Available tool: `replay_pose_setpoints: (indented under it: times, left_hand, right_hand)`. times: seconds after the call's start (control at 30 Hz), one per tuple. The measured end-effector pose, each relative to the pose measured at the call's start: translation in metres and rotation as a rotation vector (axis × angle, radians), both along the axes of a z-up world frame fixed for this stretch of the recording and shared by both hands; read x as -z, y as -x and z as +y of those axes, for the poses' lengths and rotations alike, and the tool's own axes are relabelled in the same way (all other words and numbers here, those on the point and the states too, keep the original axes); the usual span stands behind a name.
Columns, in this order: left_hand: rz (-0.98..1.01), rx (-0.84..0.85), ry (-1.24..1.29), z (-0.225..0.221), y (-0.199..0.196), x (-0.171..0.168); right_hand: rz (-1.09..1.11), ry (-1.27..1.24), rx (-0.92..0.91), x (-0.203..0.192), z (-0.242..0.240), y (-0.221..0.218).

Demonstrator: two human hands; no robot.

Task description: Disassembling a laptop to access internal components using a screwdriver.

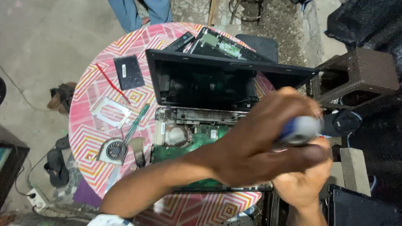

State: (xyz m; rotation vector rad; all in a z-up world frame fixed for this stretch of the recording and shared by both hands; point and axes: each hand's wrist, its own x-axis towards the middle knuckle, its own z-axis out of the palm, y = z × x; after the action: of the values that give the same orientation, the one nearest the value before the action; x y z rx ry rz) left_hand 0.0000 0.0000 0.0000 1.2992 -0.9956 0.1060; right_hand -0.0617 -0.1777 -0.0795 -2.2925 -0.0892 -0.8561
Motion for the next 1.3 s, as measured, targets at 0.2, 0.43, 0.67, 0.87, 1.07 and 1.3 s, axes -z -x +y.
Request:
replay_pose_setpoints:
  times: [0.2, 0.43, 0.67, 0.87, 1.07, 1.3]
  left_hand:
    - [-0.085, 0.007, -0.130, 0.003, -0.006, 0.005]
    - [-0.003, -0.163, -0.190, 0.042, -0.041, 0.136]
    - [-0.083, -0.162, -0.285, 0.037, -0.065, 0.228]
    - [0.102, -0.115, -0.409, 0.041, -0.066, 0.241]
    - [0.112, -0.097, -0.544, 0.032, -0.067, 0.252]
    - [0.135, -0.100, -0.650, 0.028, -0.068, 0.249]
  right_hand:
    - [-0.064, -0.135, -0.193, -0.061, 0.034, -0.020]
    - [-0.122, -0.213, -0.285, -0.048, 0.011, -0.021]
    - [-0.134, 0.055, -0.171, -0.029, 0.001, -0.056]
    - [-0.053, -0.088, -0.320, -0.018, 0.008, -0.070]
    - [-0.096, -0.007, -0.291, -0.013, 0.004, -0.072]
    - [-0.082, -0.042, -0.351, -0.015, 0.004, -0.072]
